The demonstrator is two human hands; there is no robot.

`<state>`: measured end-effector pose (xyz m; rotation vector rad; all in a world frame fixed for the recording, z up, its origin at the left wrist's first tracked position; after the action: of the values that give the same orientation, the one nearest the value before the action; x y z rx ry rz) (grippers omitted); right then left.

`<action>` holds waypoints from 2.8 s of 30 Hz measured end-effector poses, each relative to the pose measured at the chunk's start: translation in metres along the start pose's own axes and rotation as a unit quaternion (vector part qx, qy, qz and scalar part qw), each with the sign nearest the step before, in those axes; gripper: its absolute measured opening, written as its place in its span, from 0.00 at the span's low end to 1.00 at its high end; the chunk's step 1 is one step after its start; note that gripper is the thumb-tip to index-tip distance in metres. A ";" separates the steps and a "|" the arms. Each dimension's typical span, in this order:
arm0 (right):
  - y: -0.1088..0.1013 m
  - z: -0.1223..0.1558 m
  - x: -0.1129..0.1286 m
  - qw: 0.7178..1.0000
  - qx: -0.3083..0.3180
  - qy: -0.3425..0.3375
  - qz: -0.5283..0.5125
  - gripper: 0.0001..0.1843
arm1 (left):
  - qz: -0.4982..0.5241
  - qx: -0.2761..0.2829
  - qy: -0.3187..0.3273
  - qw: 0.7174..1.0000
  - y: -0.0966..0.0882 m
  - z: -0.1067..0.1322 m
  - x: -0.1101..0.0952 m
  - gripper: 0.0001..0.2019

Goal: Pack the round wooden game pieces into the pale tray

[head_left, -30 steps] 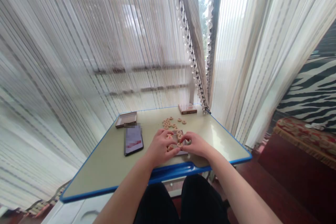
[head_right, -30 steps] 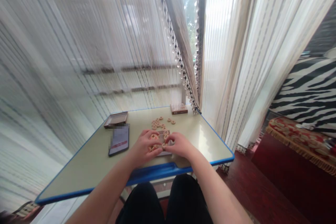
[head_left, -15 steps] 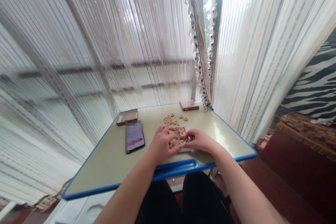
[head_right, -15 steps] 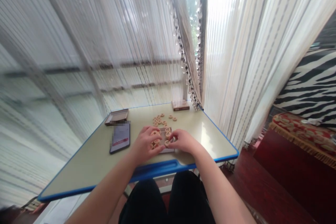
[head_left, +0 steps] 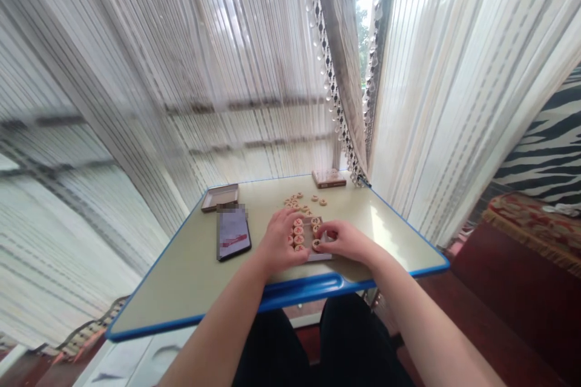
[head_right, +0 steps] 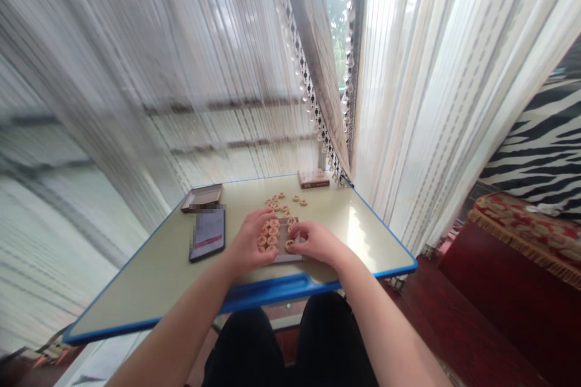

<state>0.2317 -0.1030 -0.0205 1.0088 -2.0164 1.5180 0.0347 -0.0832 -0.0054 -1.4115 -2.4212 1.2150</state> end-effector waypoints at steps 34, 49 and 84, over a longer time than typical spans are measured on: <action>0.004 -0.006 -0.002 0.999 0.002 -0.039 0.010 0.10 | -0.021 -0.016 -0.031 0.999 0.002 0.002 0.007 0.36; 0.002 -0.005 -0.004 0.998 -0.010 -0.062 0.030 0.09 | -0.025 -0.004 -0.036 0.999 0.002 0.001 0.006 0.33; -0.003 -0.112 -0.051 0.957 -0.199 -0.127 0.167 0.12 | -0.058 -0.040 -0.169 0.983 0.024 -0.089 0.065 0.20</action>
<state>0.2569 0.0171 -0.0189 0.7547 -2.6476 1.0914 0.0530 0.0252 0.0192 -1.1390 -2.7576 1.4457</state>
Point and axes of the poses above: each hand's wrist, its own z-axis away from the middle knuckle, its own y-axis out of the palm, x = y × z, the point moved 1 cm from there along -z, towards the middle knuckle, and after that the axes turned 10 degrees about -x, right-handed, at the moved point
